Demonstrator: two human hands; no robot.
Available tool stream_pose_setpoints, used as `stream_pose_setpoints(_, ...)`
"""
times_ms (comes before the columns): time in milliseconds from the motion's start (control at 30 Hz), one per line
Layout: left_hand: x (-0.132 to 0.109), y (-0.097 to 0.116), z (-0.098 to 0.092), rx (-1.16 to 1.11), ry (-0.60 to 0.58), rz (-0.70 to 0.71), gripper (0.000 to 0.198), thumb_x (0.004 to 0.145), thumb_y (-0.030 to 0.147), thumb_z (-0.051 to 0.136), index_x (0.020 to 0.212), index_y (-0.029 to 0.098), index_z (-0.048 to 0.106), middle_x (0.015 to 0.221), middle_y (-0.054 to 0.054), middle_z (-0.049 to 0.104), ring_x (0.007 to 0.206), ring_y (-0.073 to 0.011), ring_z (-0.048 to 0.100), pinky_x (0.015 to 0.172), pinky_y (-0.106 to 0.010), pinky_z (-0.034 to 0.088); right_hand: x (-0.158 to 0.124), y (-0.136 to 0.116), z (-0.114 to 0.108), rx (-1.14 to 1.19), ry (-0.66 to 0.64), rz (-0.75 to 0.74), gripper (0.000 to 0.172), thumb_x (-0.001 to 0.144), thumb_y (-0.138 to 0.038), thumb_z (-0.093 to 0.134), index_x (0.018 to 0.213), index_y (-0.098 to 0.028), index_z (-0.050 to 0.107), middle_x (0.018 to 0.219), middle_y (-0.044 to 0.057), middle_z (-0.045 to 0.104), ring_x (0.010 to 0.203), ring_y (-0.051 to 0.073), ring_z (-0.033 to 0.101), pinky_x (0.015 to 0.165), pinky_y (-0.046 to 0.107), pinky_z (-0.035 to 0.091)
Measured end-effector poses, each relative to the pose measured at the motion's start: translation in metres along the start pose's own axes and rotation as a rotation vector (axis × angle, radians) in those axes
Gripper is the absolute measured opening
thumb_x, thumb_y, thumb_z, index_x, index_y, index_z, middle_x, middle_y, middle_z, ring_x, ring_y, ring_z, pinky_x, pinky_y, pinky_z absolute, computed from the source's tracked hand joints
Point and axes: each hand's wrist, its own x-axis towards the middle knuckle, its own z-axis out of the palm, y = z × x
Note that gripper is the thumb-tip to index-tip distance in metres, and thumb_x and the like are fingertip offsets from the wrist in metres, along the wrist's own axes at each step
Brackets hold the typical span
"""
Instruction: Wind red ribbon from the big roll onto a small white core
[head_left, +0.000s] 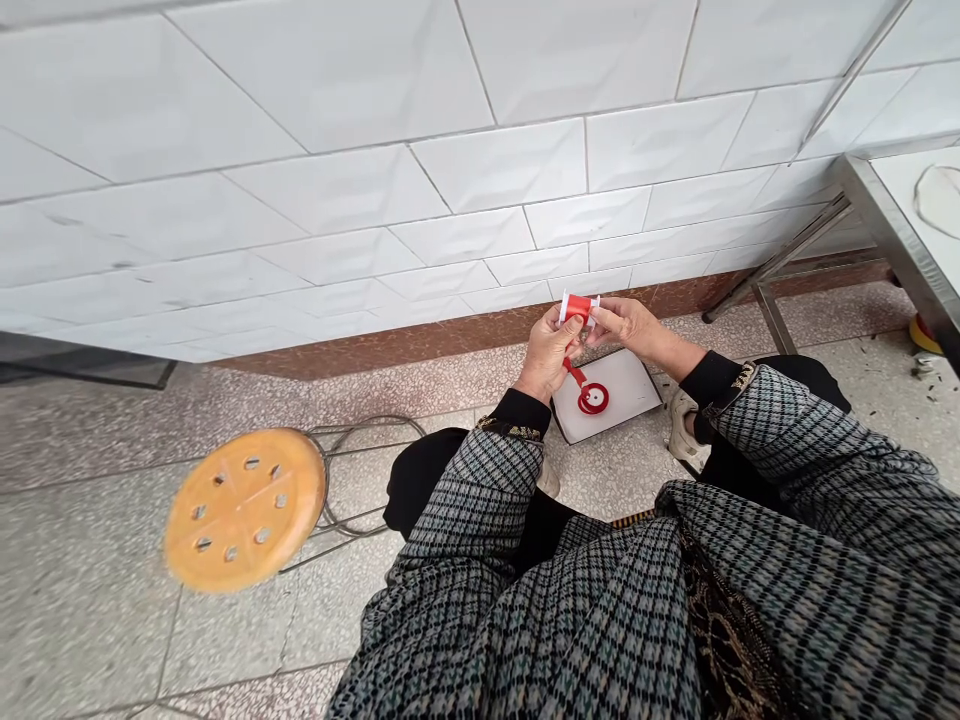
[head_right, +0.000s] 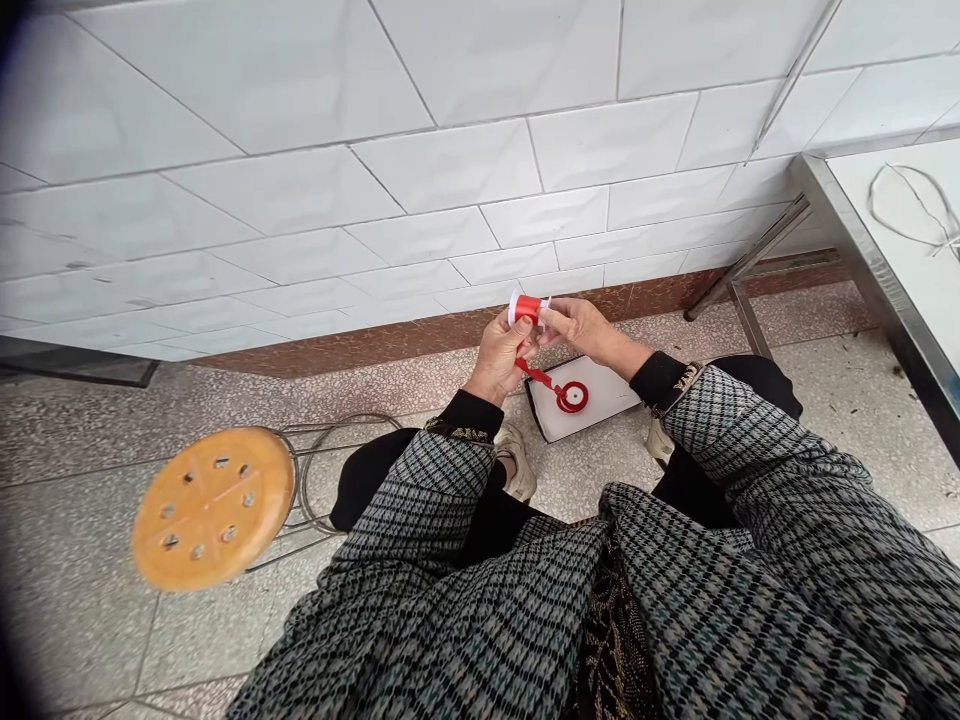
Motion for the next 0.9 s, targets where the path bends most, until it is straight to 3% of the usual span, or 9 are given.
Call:
stream_pose_setpoints(200,-0.003,0.003,0.003,0.032,0.014,-0.029,0.053,0.058,0.044,0.096,0.086,0.017,0.061,0.057,0.006,0.058,0.038,-0.0003,0.035,0.040,-0.017,0.022,0.000,0.002,0.000,0.199,-0.015,0.118,0.044,0.088,-0.057,0.077,0.083,-0.013,0.071,0.064,0.006,0.071,0.059,0.014,0.070,0.065,0.024,0.063)
stream_pose_setpoints(533,0.000,-0.005,0.000,0.029,0.001,-0.021,0.049,0.065,0.041,0.092,0.097,0.019,0.062,0.048,0.011,0.049,0.035,-0.0011,0.028,0.038,-0.017,0.020,0.000,-0.003,0.004,0.218,0.055,0.110,0.026,0.094,-0.037,0.076,0.087,-0.012,0.070,0.064,0.004,0.071,0.059,0.012,0.070,0.063,0.021,0.062)
stream_pose_setpoints(667,-0.001,0.000,0.001,0.052,0.009,-0.038,0.056,0.063,0.042,0.093,0.105,0.019,0.064,0.046,0.011,0.049,0.034,-0.0019,0.027,0.037,-0.017,0.018,-0.002,-0.004,0.004,0.261,0.022,0.173,0.031,0.102,-0.035,0.065,0.081,-0.012,0.068,0.062,0.006,0.071,0.055,0.013,0.069,0.062,0.023,0.062)
stream_pose_setpoints(900,0.000,0.003,-0.001,0.102,0.034,-0.041,0.057,0.057,0.042,0.096,0.098,0.018,0.064,0.053,0.009,0.056,0.035,-0.0018,0.032,0.036,-0.017,0.021,-0.001,-0.008,0.003,0.350,0.029,0.280,0.034,0.108,-0.030,0.053,0.083,-0.012,0.066,0.065,0.006,0.071,0.053,0.013,0.068,0.057,0.024,0.063)
